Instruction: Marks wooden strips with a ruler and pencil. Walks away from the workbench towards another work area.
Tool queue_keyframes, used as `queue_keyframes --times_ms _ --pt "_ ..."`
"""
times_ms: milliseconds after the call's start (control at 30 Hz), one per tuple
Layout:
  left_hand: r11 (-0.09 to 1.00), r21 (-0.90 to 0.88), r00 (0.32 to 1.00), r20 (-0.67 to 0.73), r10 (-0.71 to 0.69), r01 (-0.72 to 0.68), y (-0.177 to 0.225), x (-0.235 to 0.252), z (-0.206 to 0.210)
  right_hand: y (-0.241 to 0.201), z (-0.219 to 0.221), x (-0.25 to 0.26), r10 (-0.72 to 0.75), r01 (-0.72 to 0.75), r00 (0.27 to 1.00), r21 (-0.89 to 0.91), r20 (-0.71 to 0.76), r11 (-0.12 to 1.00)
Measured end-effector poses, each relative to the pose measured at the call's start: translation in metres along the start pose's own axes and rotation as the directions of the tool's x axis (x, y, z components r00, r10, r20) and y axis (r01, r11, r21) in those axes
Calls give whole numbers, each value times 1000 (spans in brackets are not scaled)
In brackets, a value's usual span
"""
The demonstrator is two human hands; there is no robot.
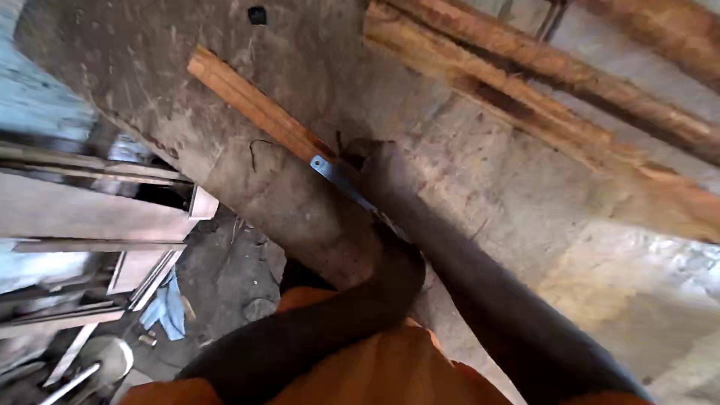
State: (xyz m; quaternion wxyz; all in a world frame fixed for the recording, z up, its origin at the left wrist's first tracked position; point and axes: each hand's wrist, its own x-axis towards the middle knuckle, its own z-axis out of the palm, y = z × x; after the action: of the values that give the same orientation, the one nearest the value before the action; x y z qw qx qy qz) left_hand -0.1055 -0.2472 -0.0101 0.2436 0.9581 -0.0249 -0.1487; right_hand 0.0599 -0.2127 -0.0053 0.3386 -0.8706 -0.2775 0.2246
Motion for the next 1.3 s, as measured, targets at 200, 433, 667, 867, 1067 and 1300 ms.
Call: queue_keyframes --times_ms 200,433,667,867,1067,1300 --pt "991 71 927 351 -135 117 15 10 -45 31 -14 -20 36 -29 999 252 -24 967" --pt "932 336 962 270 40 -134 -6 23 -8 151 -81 -248 379 -303 920 427 -102 852" --pt "927 353 908 417 -31 -131 21 9 -59 206 -129 -429 737 -724 602 179 -307 666" --pt "931 349 961 277 11 -111 6 -4 -41 178 -85 -408 659 -483 543 448 -521 752" --pt "935 201 945 -87 315 -293 -53 -11 9 164 -30 -385 476 -578 648 23 -594 816" --pt "961 144 962 -102 252 -236 -112 -49 7 173 18 -420 434 -515 662 50 -611 856"
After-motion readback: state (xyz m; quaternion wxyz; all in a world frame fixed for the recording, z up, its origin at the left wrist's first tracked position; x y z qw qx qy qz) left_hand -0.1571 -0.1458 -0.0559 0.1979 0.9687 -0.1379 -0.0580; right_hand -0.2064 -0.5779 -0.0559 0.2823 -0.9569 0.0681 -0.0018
